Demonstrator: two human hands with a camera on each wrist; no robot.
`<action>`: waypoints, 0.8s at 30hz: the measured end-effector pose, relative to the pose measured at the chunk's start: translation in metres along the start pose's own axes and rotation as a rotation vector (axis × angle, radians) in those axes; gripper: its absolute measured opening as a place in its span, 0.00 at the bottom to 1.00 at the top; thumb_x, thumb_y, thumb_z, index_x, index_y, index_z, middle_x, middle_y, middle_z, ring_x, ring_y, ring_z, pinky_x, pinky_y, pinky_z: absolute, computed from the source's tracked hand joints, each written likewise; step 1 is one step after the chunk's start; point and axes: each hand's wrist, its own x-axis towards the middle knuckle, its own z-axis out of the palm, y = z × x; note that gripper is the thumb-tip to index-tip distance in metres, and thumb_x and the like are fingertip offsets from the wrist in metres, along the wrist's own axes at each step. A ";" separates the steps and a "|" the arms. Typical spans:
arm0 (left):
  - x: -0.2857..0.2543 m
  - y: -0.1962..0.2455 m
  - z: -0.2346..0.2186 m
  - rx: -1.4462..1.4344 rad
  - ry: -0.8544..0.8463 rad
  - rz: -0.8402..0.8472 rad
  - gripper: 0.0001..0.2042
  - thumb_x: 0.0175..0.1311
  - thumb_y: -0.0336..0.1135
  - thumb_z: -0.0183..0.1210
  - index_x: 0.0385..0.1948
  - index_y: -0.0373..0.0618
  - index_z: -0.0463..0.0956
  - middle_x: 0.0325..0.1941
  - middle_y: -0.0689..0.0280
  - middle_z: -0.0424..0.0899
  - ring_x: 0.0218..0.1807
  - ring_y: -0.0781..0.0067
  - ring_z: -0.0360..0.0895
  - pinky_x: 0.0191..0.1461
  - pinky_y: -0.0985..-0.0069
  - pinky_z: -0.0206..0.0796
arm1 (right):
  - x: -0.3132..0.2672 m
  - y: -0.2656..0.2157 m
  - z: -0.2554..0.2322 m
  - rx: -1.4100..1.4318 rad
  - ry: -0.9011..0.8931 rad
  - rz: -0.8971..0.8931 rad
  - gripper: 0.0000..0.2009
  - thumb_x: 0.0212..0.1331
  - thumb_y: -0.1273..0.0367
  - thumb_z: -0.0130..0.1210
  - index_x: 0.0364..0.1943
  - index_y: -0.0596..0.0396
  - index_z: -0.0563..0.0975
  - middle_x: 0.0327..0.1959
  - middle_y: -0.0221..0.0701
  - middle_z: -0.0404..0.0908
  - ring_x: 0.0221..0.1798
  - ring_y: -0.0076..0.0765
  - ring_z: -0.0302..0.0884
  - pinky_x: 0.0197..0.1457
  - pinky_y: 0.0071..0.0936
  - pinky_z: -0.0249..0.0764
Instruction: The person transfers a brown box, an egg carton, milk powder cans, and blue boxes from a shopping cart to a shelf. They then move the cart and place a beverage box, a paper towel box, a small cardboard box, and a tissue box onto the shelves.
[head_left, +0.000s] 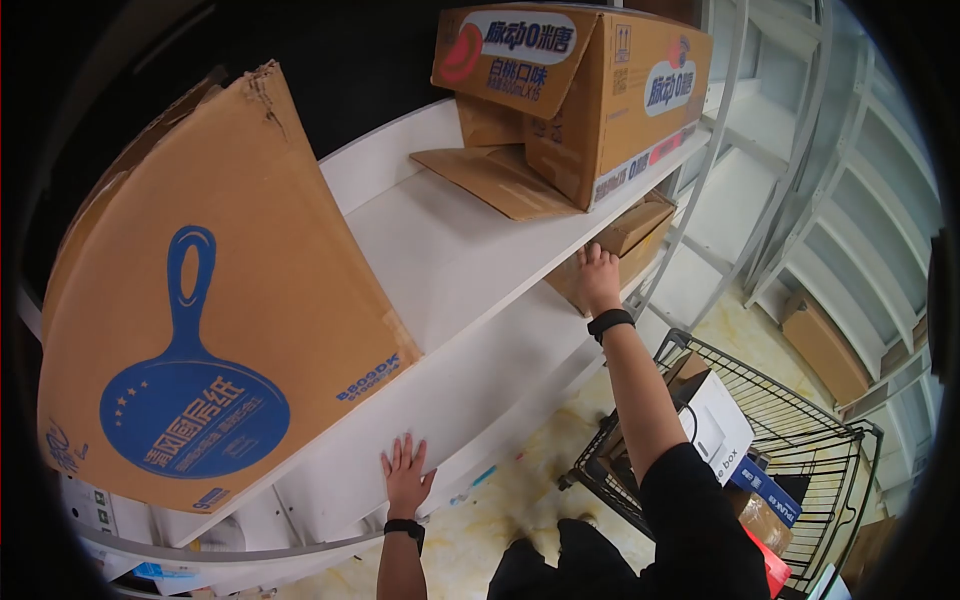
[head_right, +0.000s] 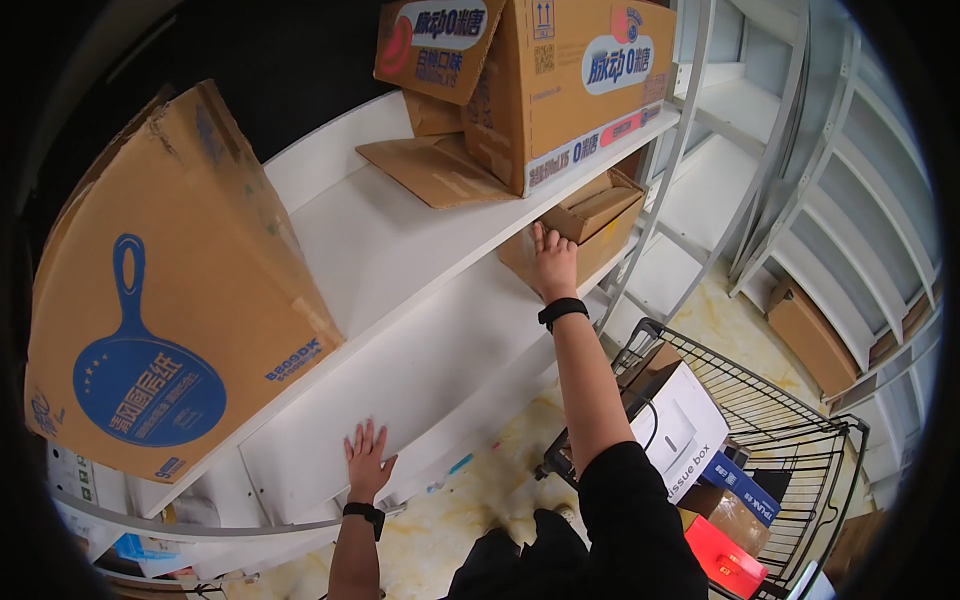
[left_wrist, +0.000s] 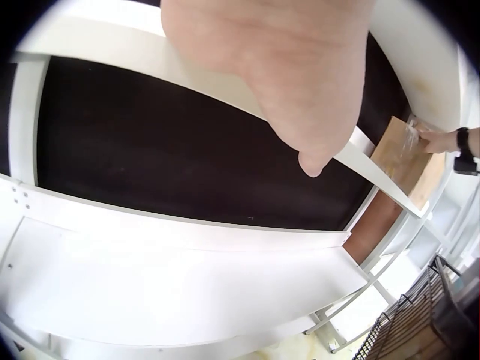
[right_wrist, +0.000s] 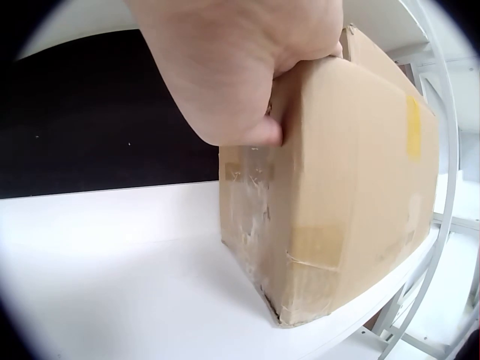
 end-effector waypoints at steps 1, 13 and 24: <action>0.000 0.000 0.000 0.002 0.000 0.004 0.29 0.50 0.45 0.55 0.57 0.56 0.58 0.66 0.63 0.47 0.67 0.58 0.42 0.64 0.49 0.30 | 0.000 0.001 0.001 -0.007 0.007 -0.010 0.20 0.48 0.69 0.43 0.49 0.52 0.68 0.35 0.31 0.67 0.39 0.34 0.66 0.42 0.27 0.60; -0.002 0.000 0.000 -0.001 0.020 0.023 0.30 0.49 0.44 0.55 0.57 0.56 0.58 0.66 0.63 0.46 0.67 0.58 0.42 0.64 0.49 0.30 | -0.005 0.014 -0.046 0.324 -0.298 -0.064 0.37 0.36 0.72 0.51 0.60 0.51 0.54 0.47 0.40 0.66 0.50 0.45 0.62 0.52 0.34 0.58; -0.004 -0.001 0.004 0.002 0.011 0.038 0.31 0.51 0.45 0.54 0.59 0.54 0.55 0.67 0.62 0.45 0.67 0.58 0.40 0.65 0.52 0.28 | -0.115 0.067 -0.123 0.619 0.014 -0.060 0.36 0.41 0.72 0.53 0.60 0.54 0.53 0.58 0.48 0.54 0.58 0.55 0.54 0.60 0.38 0.55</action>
